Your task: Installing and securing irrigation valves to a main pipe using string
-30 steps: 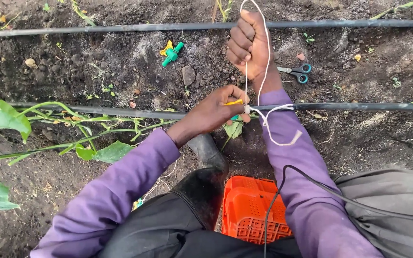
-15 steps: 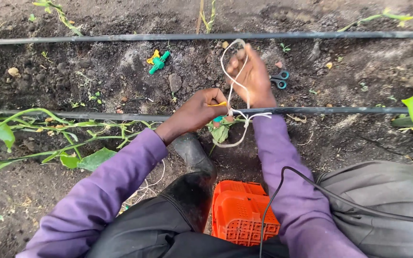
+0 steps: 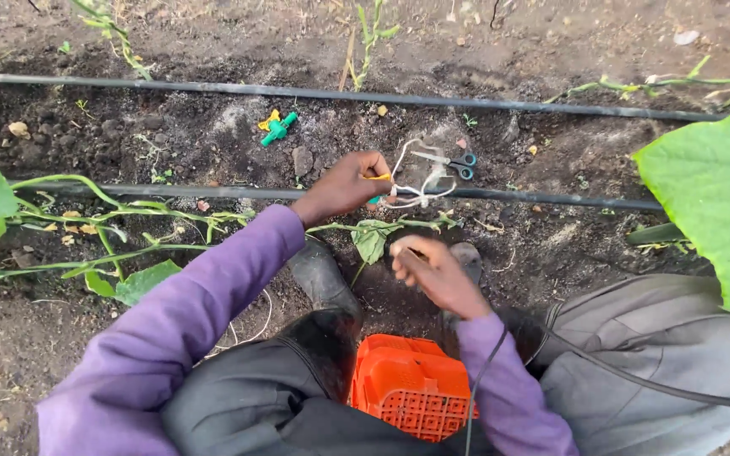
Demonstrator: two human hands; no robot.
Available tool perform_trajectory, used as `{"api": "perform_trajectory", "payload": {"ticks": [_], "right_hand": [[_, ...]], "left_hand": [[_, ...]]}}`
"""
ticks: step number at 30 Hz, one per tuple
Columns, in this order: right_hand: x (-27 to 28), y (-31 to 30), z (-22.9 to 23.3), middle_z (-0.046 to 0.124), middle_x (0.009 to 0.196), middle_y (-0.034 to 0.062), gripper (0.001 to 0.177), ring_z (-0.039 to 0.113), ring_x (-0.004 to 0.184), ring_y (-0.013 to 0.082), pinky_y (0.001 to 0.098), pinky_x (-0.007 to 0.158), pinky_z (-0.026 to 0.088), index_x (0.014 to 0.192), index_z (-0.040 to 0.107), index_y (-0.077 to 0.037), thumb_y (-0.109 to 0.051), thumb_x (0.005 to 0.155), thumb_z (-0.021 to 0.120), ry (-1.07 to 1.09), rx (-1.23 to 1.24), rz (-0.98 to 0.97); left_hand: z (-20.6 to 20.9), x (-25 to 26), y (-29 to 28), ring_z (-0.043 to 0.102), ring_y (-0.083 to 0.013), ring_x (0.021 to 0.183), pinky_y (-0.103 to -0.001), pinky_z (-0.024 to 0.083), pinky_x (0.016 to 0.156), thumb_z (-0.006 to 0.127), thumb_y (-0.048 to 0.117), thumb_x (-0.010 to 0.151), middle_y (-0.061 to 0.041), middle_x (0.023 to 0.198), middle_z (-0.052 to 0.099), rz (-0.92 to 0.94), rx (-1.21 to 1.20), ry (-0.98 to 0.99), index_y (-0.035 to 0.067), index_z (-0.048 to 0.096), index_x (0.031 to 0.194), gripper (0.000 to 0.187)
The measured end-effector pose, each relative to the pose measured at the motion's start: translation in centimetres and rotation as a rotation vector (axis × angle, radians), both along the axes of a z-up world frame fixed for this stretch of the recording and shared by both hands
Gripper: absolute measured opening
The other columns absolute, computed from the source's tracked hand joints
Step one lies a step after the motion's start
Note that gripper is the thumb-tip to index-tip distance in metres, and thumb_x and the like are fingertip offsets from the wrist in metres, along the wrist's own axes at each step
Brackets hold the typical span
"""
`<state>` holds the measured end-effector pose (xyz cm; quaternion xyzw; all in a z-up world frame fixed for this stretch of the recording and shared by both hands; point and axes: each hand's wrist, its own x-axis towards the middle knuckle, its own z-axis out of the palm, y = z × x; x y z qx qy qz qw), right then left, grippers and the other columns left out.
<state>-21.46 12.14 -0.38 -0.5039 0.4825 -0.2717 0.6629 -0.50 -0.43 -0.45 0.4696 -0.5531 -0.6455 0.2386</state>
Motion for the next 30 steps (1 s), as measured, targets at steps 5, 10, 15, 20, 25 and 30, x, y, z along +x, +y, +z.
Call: {"api": "perform_trajectory", "payload": {"ticks": [5,10,15,20,25,30], "right_hand": [[0.1,-4.2,8.3,0.07,0.091,0.0154,0.021,0.069,0.082,0.0207,0.0336,0.071,0.062,0.111,0.07,-0.002,-0.013,0.104,0.053,0.085,-0.259,-0.122],[1.1,-10.1,5.8,0.069,0.096,0.0165,0.026,0.067,0.092,0.0228,0.0472,0.088,0.052,0.119,0.071,-0.003,-0.021,0.105,0.059,0.471,-0.484,-0.157],[3.8,-9.5,9.3,0.053,0.134,0.0315,0.041,0.047,0.132,0.0554,0.073,0.113,0.028,0.145,0.046,0.005,-0.02,0.113,0.042,0.31,-0.582,0.036],[3.3,-7.5,11.3,0.047,0.139,0.0301,0.048,0.042,0.136,0.0526,0.0707,0.112,0.03,0.148,0.045,-0.001,-0.03,0.111,0.037,0.14,-0.553,0.07],[2.6,-6.2,11.4,0.05,0.143,0.0263,0.055,0.05,0.132,0.0448,0.0587,0.108,0.039,0.147,0.045,0.002,-0.028,0.104,0.03,0.03,-0.628,0.11],[1.8,-5.6,10.7,0.053,0.14,0.0294,0.068,0.054,0.128,0.0463,0.0573,0.106,0.042,0.141,0.048,0.006,-0.041,0.097,0.027,-0.158,-0.59,0.07]], "left_hand": [[0.0,0.1,0.8,0.069,-0.0158,0.058,-0.022,0.053,0.051,0.077,0.016,0.086,-0.015,0.075,0.074,-0.014,-0.031,0.03,0.002,0.065,0.094,0.02],[0.3,0.0,0.6,0.069,-0.0156,0.057,-0.023,0.056,0.051,0.079,0.021,0.084,-0.012,0.073,0.074,-0.026,-0.043,0.0,0.004,0.066,0.09,0.022],[0.7,0.1,1.0,0.069,-0.0157,0.059,-0.025,0.058,0.054,0.076,0.019,0.084,-0.011,0.073,0.074,-0.031,-0.05,0.02,0.005,0.065,0.088,0.018],[-0.5,0.2,0.5,0.069,-0.0144,0.059,-0.024,0.06,0.055,0.077,0.021,0.084,-0.011,0.072,0.074,-0.03,-0.037,0.021,0.006,0.065,0.088,0.019],[1.6,0.4,1.1,0.07,-0.0159,0.063,-0.026,0.061,0.057,0.075,0.019,0.085,-0.013,0.074,0.074,-0.03,-0.044,0.03,0.005,0.065,0.088,0.018],[0.3,0.5,1.0,0.068,-0.015,0.07,-0.028,0.063,0.062,0.076,0.018,0.084,-0.016,0.076,0.074,-0.026,-0.015,0.034,0.001,0.063,0.091,0.023]]}}
